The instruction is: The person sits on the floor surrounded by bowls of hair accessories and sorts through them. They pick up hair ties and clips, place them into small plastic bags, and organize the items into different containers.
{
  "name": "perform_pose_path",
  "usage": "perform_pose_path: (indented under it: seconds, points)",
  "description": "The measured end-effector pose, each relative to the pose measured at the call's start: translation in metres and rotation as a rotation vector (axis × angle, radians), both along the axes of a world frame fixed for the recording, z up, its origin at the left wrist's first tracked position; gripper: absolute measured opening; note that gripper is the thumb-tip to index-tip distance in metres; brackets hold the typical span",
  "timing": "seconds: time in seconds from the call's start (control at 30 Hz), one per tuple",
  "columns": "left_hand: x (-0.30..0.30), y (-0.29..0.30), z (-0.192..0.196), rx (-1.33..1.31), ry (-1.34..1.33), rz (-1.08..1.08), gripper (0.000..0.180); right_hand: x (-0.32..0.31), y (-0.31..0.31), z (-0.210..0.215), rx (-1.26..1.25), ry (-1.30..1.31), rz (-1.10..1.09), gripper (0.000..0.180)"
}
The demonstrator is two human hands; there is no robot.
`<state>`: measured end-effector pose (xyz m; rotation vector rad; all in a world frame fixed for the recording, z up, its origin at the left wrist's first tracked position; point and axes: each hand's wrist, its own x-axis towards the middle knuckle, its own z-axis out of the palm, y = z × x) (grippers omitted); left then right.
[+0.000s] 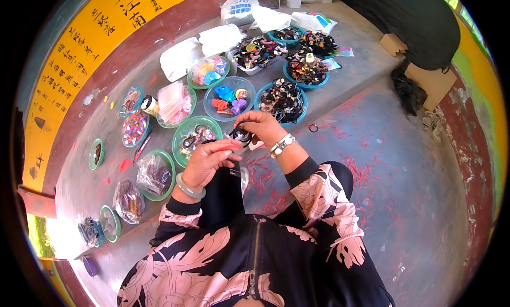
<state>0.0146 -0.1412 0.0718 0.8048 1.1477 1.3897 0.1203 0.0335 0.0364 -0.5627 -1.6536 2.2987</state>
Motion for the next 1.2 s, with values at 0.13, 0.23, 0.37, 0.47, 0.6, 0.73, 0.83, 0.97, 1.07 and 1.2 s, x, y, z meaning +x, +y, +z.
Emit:
perform_pose_path:
  seconds: [0.13, 0.23, 0.37, 0.47, 0.6, 0.73, 0.83, 0.97, 1.07, 1.2]
  points:
    - [-0.001, -0.001, -0.012, -0.093, -0.054, 0.088, 0.026, 0.001, -0.005, 0.000, 0.100, -0.051, 0.002, 0.017]
    - [-0.004, -0.003, -0.021, -0.131, -0.107, 0.135, 0.026, 0.003, -0.005, 0.006, 0.030, -0.045, 0.046, 0.022]
    - [-0.007, -0.002, -0.023, -0.121, -0.201, 0.162, 0.026, 0.004, 0.000, 0.003, -0.084, 0.007, 0.162, 0.027]
    - [-0.007, -0.001, -0.025, -0.099, -0.223, 0.181, 0.027, 0.002, 0.000, -0.003, -0.131, 0.090, 0.208, 0.032]
    - [-0.007, -0.002, -0.026, -0.098, -0.221, 0.206, 0.028, 0.003, -0.004, 0.006, -0.085, 0.150, 0.222, 0.038]
    - [-0.003, -0.001, -0.020, -0.101, -0.224, 0.207, 0.027, 0.004, 0.003, -0.003, -0.020, 0.056, 0.239, 0.034]
    - [-0.003, -0.002, -0.020, -0.077, -0.233, 0.228, 0.027, 0.005, 0.000, 0.000, -0.010, 0.053, 0.240, 0.034]
    - [-0.006, -0.002, -0.026, -0.036, -0.264, 0.246, 0.028, 0.005, -0.007, 0.003, 0.046, 0.118, 0.234, 0.035]
    - [-0.007, -0.002, -0.025, -0.030, -0.275, 0.241, 0.027, 0.003, -0.007, 0.000, 0.129, 0.082, 0.217, 0.036]
    - [-0.008, -0.003, -0.024, -0.083, -0.266, 0.232, 0.028, 0.001, -0.004, 0.000, 0.166, -0.036, 0.164, 0.033]
